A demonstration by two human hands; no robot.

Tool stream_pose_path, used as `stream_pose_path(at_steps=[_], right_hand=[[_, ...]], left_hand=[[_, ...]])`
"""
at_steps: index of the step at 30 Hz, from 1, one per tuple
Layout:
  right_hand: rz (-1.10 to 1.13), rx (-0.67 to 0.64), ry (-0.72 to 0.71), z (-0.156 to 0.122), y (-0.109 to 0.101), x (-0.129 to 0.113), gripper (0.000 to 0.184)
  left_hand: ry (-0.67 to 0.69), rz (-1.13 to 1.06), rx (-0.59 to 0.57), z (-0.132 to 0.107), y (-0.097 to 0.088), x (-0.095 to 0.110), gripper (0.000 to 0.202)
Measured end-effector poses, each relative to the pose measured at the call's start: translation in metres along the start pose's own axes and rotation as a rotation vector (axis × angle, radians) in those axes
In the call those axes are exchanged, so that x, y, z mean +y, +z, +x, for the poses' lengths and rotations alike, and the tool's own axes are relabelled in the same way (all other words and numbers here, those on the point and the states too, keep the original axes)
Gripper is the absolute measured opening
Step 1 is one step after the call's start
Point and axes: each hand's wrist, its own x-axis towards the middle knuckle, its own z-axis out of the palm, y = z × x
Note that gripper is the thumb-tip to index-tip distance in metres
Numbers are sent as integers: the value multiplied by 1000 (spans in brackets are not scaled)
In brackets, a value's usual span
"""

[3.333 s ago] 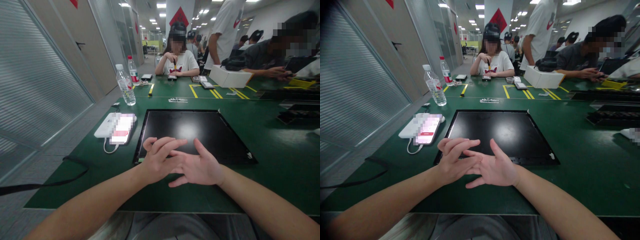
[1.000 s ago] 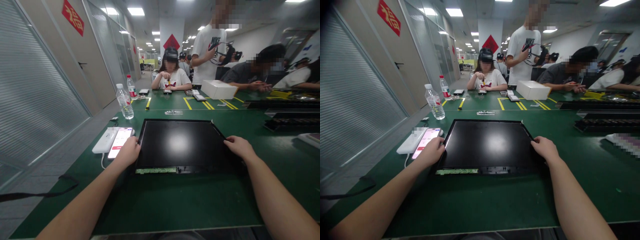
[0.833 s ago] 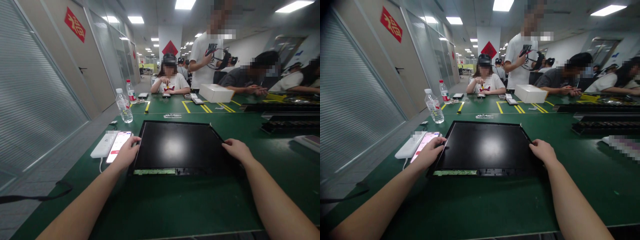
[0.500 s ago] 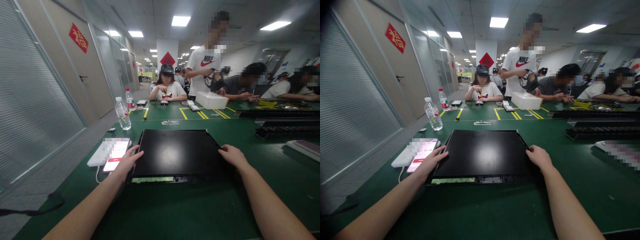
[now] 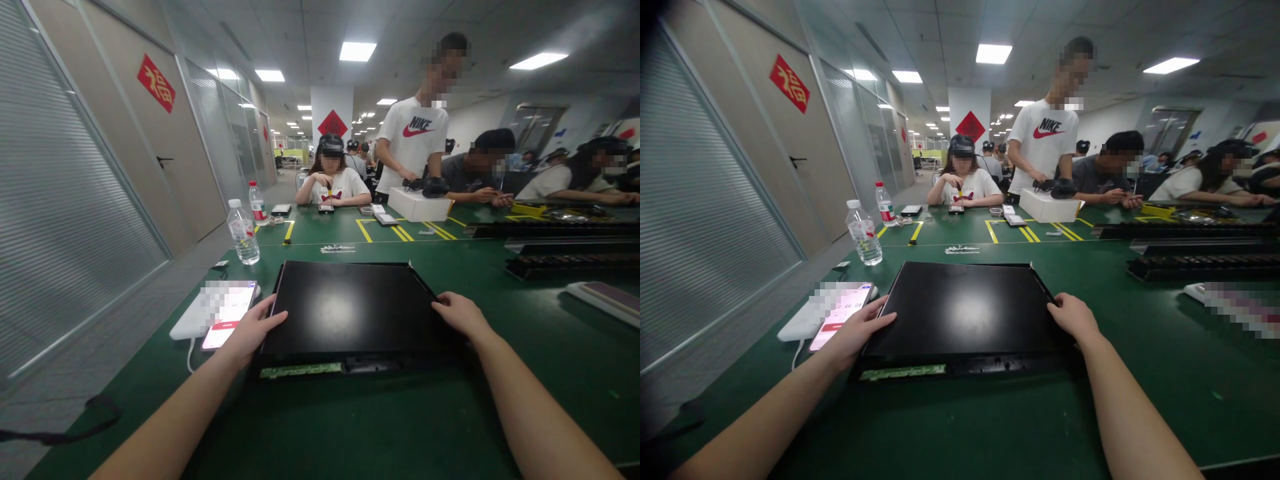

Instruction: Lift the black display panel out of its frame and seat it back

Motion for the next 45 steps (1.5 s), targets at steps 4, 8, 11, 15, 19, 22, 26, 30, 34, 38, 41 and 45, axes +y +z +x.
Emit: stream_pose_path(at_steps=[4,8,11,15,19,22,26,30,34,38,41,45], right_hand=[[5,6,1,1,0,1,35],[22,14,1,3,1,2,35],[37,12,1,4,1,3,35],[47,28,0,3,2,4,30],[51,37,-6,3,3,4,28],[46,34,-1,3,4,5,32],[61,49,31,2,3,2,59],[96,61,29,-1,0,-3,63],[138,47,29,-1,-2,-6,57],[210,76,31,2,-1,-6,44],[383,88,71,4,0,-4,36],[709,95,162,4,1,-1,29]], left_hand=[[18,-6,-28,-3,2,1,66],[51,-16,-52,-2,0,1,66],[59,-20,-60,-1,-2,-1,67],[86,-5,-47,1,-4,-3,67],[131,-6,-51,2,-5,-4,67],[144,-14,-56,2,-3,-3,69],[174,-52,-59,-4,4,2,70],[197,-67,-79,-12,11,8,78],[271,-82,-86,-13,13,7,83],[324,-78,-92,-14,13,5,86],[338,-63,-82,-16,13,5,89],[336,-68,-65,-17,11,9,90]])
